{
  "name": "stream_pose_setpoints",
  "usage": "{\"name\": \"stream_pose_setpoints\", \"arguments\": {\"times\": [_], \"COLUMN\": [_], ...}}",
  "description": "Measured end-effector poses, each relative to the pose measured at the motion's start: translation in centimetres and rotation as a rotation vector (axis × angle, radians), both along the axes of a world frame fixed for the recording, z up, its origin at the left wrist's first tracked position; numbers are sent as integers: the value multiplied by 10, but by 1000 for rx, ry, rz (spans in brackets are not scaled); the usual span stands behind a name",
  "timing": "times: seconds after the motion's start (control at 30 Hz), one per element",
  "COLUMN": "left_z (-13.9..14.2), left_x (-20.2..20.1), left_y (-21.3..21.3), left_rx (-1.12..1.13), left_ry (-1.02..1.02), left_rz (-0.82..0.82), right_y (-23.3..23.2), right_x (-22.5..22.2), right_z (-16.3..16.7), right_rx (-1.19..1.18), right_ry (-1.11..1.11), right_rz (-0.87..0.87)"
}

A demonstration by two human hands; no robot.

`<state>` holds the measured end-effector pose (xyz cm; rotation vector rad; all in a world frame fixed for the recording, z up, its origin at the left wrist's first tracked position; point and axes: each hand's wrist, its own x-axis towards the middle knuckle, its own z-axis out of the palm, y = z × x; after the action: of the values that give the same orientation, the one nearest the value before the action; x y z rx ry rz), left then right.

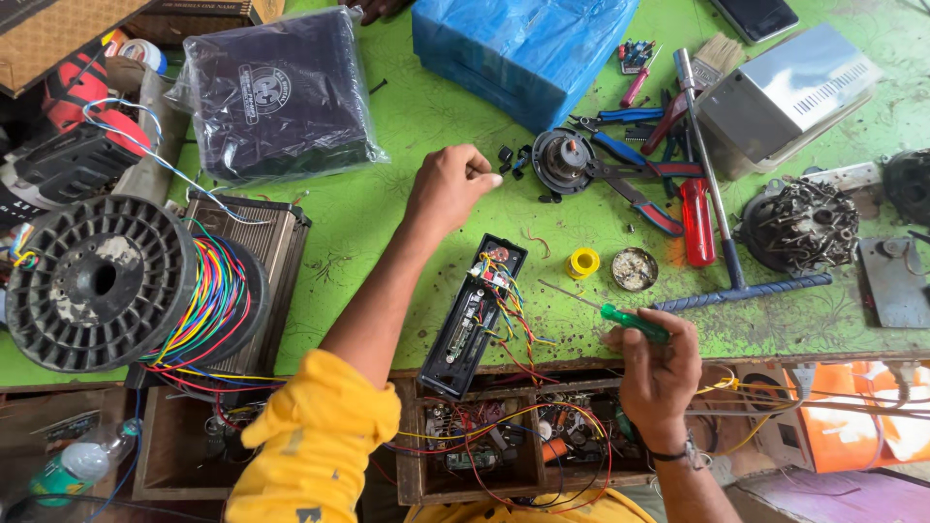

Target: The person uses a green screwdriver to tighten screws on a small black electronic device with multicolored wires. They then insert a small black knob into the device and continue adjusting internal components. The device is handled and repositioned throughout the clip.

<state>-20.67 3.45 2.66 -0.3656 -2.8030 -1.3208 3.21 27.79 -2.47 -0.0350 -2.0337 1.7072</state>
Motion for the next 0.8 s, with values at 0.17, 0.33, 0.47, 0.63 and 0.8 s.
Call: {"name": "stream_pose_setpoints", "arguments": {"times": [0.17,0.33,0.47,0.63,0.8], "left_z": [-3,-1,3,4,5], "left_x": [-9,-19,-28,-31,-29], "left_y": [20,28,28,28,29], "left_rx": [-116,-201,-227,-218,-287], "left_ry": [-55,-11,-117,-172,-189], "left_rz": [79,91,74,53,48], "right_y": [9,6,3,3,3], "right_x": [3,2,2,3,3], "right_z": [-6,-5,-3,-4,-4], "right_rx": [-38,-21,-24,-32,12], "right_ry": [-44,-60,-69,-65,-55], "right_rz": [-8,-21,-24,-11,-21]}}
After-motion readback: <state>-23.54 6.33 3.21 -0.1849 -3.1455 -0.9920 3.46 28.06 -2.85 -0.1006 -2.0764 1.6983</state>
